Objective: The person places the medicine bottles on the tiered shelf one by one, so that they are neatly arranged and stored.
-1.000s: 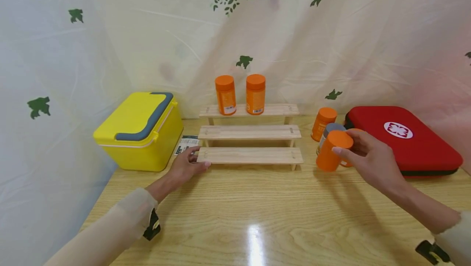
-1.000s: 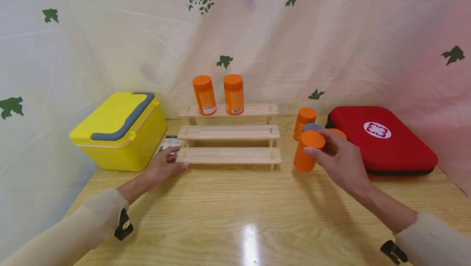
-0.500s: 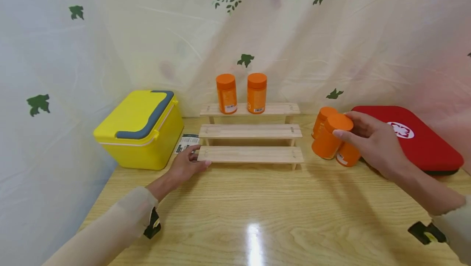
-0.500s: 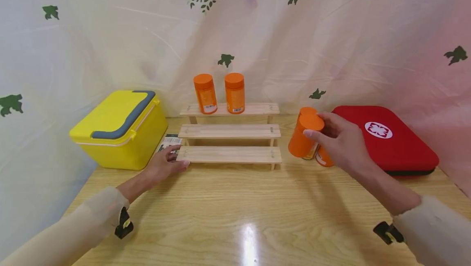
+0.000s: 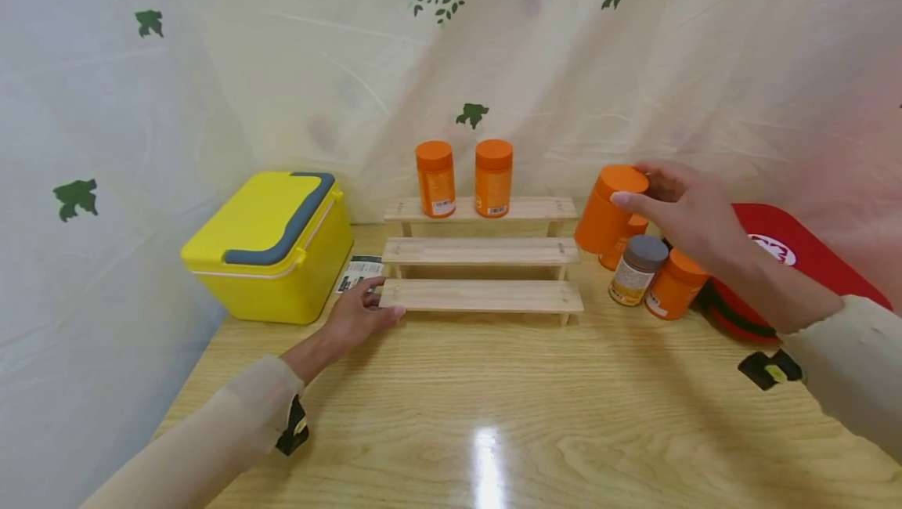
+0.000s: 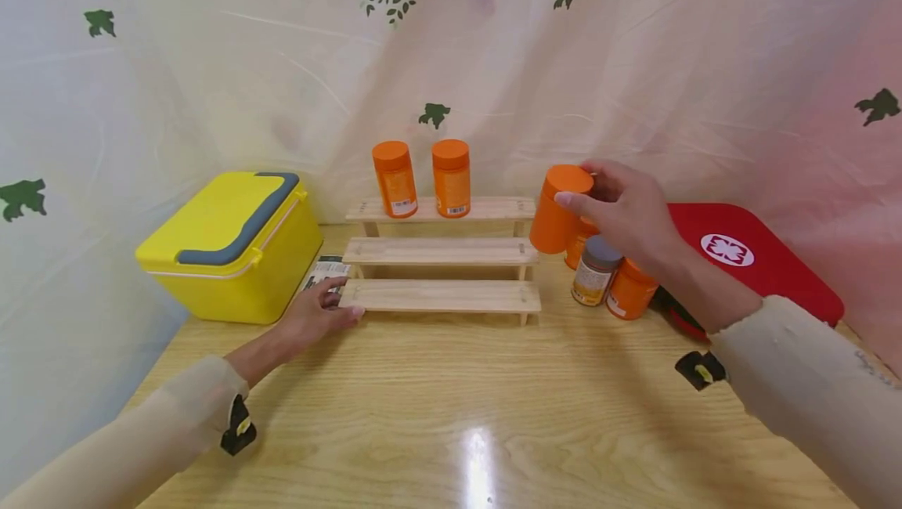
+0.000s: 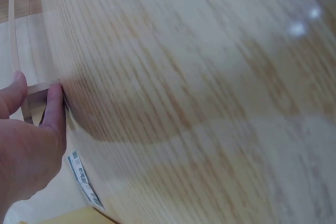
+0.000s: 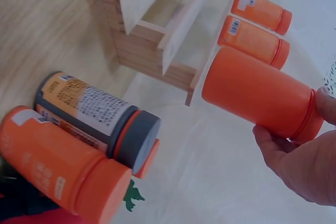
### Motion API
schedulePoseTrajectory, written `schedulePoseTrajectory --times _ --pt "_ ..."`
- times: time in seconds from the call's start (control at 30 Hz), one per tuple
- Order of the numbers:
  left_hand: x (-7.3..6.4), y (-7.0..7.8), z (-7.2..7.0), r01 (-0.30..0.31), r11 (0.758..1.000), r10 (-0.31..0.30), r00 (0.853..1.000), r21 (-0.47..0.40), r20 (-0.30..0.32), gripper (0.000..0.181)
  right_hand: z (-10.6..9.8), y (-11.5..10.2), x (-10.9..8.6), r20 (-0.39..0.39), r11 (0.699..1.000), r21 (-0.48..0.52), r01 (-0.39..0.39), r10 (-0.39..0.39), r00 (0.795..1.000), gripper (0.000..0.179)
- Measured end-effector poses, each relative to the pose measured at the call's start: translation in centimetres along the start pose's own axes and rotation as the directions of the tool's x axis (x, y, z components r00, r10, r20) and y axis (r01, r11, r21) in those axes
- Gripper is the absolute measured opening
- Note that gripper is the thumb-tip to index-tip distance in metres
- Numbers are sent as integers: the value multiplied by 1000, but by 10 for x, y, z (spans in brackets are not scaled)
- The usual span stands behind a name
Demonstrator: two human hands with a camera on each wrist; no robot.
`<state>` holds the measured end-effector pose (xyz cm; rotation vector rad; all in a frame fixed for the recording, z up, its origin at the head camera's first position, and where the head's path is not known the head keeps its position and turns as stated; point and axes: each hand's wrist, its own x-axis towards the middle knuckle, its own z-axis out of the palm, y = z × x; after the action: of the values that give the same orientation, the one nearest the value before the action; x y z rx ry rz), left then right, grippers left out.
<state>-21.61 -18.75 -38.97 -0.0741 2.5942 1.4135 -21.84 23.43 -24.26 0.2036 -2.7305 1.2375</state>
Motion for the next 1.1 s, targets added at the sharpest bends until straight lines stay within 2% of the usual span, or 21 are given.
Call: schedulePoseTrajectory --times 0.2,0.7,1.1 --pt "0 0 0 7 1000 -7 1000 -6 0 72 4 -8 18 -11 999 25 40 -40 999 71" --pt "0 0 0 0 1000 0 1000 -8 4 73 16 -21 50 -41 996 49 78 -76 996 68" --pt "1 -1 0 -13 1000 13 1000 -16 3 72 36 -30 77 -31 990 97 105 -103 994 61"
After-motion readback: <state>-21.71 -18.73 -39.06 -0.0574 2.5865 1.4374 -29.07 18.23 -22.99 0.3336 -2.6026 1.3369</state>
